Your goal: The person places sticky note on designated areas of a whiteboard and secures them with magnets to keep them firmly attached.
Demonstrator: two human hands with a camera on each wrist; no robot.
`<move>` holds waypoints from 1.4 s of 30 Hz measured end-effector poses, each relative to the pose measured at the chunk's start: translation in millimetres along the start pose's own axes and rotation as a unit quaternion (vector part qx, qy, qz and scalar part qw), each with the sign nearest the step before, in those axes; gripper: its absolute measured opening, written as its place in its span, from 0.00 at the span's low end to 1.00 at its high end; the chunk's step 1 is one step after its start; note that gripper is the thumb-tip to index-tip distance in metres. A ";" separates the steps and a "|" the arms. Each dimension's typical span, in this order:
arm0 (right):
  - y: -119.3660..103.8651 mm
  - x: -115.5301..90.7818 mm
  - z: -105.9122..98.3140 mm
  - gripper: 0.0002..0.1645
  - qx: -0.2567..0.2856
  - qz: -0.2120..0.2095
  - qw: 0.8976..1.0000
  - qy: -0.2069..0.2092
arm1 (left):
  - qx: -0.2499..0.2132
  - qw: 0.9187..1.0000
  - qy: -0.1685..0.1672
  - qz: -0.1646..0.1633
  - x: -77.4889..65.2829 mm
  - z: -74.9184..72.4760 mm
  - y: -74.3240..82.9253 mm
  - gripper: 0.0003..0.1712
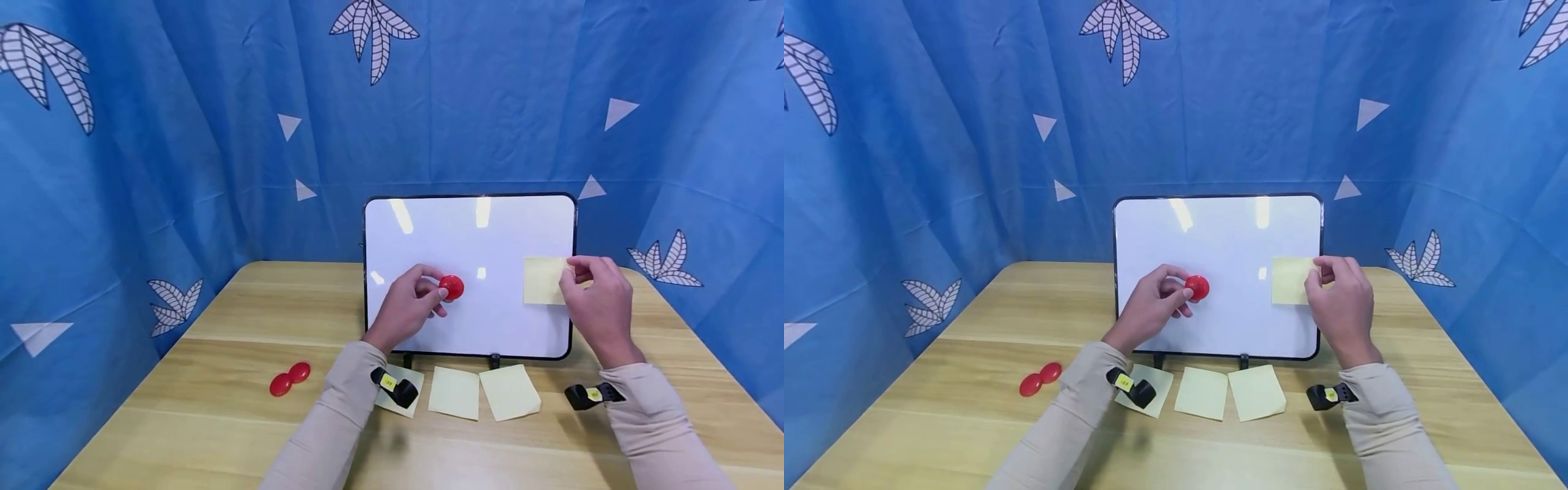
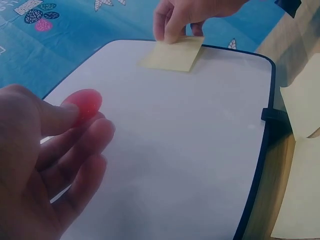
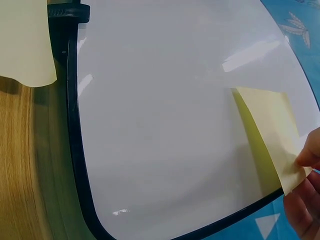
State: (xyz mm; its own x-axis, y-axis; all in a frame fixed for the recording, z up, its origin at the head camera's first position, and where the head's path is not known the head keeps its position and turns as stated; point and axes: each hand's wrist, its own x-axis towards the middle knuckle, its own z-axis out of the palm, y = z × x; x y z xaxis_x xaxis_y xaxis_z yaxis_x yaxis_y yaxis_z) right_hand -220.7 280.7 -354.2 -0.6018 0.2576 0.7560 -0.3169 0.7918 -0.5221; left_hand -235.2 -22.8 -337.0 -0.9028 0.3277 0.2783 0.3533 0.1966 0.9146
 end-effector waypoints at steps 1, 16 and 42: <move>-0.2 -0.1 -0.6 0.14 0.000 0.000 1.000 -0.001 | 0.001 1.000 -0.001 0.000 0.9 0.9 0.4 0.11; 4.1 -3.8 0.7 0.12 0.009 0.012 1.000 -0.014 | 0.001 0.999 -0.043 0.014 13.1 31.0 9.8 0.09; 1.3 -1.1 0.3 0.12 0.011 0.007 1.000 -0.006 | -0.073 0.997 -0.025 -0.006 32.8 58.1 13.7 0.08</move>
State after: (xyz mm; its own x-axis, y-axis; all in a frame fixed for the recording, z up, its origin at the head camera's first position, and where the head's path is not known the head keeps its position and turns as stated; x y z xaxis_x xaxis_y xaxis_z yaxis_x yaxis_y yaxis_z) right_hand -220.6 281.3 -355.8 -0.6149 0.2629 0.7435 -0.3241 0.7753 -0.5421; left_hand -245.7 44.3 -332.4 -0.8921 0.3727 0.2557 0.2998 0.0646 0.9518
